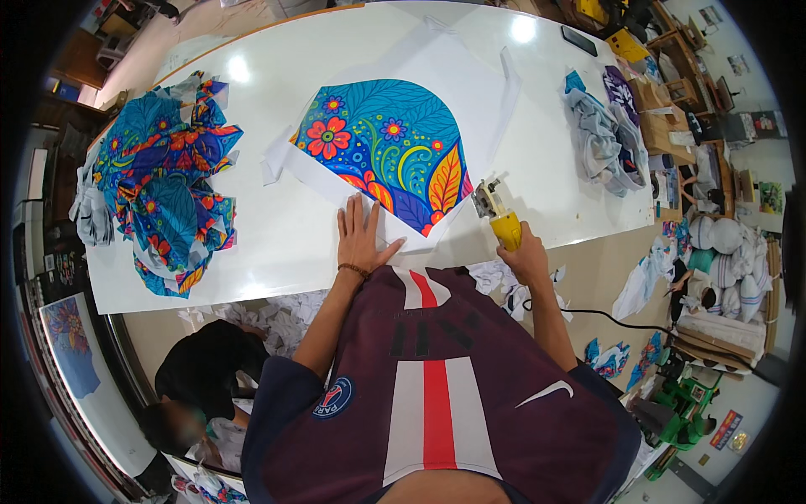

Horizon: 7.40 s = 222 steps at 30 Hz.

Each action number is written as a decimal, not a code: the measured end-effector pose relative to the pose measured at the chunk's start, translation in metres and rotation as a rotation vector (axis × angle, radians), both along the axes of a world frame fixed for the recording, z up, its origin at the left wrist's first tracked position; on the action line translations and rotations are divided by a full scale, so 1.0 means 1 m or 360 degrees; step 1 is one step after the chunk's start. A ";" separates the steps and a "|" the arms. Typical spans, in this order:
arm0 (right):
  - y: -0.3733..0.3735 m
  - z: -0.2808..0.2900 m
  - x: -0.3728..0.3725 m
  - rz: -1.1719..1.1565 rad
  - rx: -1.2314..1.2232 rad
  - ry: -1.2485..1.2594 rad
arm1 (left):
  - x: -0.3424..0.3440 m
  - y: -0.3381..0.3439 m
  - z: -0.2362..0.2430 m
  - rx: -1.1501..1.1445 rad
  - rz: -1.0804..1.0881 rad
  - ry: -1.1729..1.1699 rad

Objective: The person uses a yellow electric fabric cutter to cut patterned fabric laid on a white table. They guide the cutter along the fabric edges, separate cut pieces, and reposition the material to continue cutting.

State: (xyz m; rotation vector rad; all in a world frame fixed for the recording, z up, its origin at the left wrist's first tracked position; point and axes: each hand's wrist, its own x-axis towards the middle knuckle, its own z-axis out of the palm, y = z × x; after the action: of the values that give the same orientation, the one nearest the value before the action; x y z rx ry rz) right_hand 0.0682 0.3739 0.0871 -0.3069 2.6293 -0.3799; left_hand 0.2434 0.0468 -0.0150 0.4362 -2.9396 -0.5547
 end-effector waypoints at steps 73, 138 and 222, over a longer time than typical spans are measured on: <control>-0.273 0.000 -0.340 0.1354 0.0379 0.0061 | -0.007 0.005 0.003 0.0155 0.0650 0.0037; 0.123 -0.007 0.054 -0.1267 -0.1215 -0.0054 | -0.258 0.038 0.022 0.0248 -0.0182 0.0041; -0.111 -0.026 -0.220 -0.0117 -0.0069 -0.0032 | 0.041 -0.207 0.009 -0.0291 0.0845 -0.0826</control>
State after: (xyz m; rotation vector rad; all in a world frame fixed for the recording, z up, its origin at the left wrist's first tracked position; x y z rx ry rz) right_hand -0.1515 0.2632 0.0614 -0.2193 2.6208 -0.4625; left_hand 0.2846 -0.1597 -0.0057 1.4628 -3.0713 -0.1086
